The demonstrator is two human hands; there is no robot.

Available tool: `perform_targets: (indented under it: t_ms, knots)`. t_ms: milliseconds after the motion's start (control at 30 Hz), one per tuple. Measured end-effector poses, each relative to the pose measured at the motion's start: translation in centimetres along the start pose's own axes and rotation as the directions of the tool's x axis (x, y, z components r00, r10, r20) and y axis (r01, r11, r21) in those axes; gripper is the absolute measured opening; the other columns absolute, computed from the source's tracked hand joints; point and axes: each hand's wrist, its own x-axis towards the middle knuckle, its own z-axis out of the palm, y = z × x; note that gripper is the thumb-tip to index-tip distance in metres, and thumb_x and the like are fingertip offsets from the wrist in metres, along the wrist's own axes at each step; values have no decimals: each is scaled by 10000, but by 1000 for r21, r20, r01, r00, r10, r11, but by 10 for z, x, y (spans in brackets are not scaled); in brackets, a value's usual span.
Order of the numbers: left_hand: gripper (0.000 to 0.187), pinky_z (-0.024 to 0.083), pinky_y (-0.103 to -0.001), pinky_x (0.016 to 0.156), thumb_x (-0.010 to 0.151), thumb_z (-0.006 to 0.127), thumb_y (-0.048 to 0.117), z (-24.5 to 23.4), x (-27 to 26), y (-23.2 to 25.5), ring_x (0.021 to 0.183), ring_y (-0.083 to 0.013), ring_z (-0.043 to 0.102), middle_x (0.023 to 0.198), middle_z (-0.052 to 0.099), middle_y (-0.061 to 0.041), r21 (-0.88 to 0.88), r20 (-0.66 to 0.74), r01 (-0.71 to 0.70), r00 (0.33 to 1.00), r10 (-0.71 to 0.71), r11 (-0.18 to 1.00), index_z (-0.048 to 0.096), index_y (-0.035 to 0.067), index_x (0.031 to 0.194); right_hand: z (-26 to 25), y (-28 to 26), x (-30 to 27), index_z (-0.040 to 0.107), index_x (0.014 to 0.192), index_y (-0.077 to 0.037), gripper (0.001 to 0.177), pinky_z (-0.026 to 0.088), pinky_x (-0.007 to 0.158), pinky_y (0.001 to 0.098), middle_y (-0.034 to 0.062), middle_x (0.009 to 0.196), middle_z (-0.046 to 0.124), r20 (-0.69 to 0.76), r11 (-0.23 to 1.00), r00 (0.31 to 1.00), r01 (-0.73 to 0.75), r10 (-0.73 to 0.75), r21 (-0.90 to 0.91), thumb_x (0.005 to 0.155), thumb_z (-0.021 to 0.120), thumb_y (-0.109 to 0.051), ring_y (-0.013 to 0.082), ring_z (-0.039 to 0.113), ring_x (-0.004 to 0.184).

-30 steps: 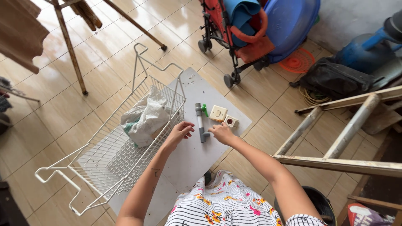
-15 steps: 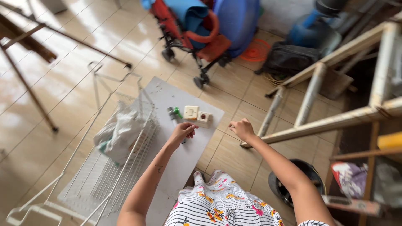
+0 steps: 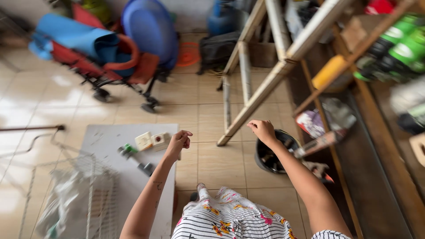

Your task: Moving and organizing various tools and objects in a storage or garage area, including shifting a ladder and placing items into a bucket.

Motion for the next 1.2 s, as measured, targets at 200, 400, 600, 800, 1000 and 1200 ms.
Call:
perform_targets:
  t_ms: [200,400,600,800,1000,1200]
  knots:
    - [301,510,-286,682,964,434,-31,67,22,8,714,-122,594,860,663,-26,77,189,34,981,-49,996,677,54,1121,-67,48,-61,778,947,-118,213,524,599,354,57,676,727,-80,982,978,-189,190,21,936,684,-309,211,714,631]
    - [254,527,-284,729,993,499,38,128,32,11,768,-111,608,953,684,-5,111,320,31,945,-65,993,681,74,1167,-112,96,-110,782,1002,-124,212,515,593,342,59,700,740,-130,942,933,-330,336,64,943,671,-295,201,715,629]
    - [224,512,-284,708,1009,547,96,167,39,9,762,-108,593,948,684,-12,83,373,50,925,-78,995,681,49,1182,-139,114,-142,762,1015,-90,194,532,610,323,82,730,741,-190,944,925,-316,329,96,952,674,-251,191,738,661]
    - [217,523,-293,712,1027,538,122,180,56,12,777,-108,606,947,686,-14,130,412,45,906,-96,990,678,53,1177,-147,120,-152,762,1034,-88,182,532,610,302,86,739,751,-219,914,888,-383,404,134,959,676,-229,171,747,677]
    - [242,531,-301,753,1041,519,137,182,73,29,805,-113,626,969,687,-11,205,441,19,891,-110,979,683,53,1199,-155,108,-161,758,1062,-80,183,493,578,297,51,735,754,-231,882,855,-420,464,213,974,660,-206,152,683,626]
    - [256,547,-320,777,1042,515,153,186,91,36,805,-117,631,967,681,-13,222,498,35,855,-144,974,675,43,1208,-149,127,-177,756,1062,-79,182,517,592,276,55,758,749,-305,867,813,-442,496,230,971,663,-206,122,704,662]
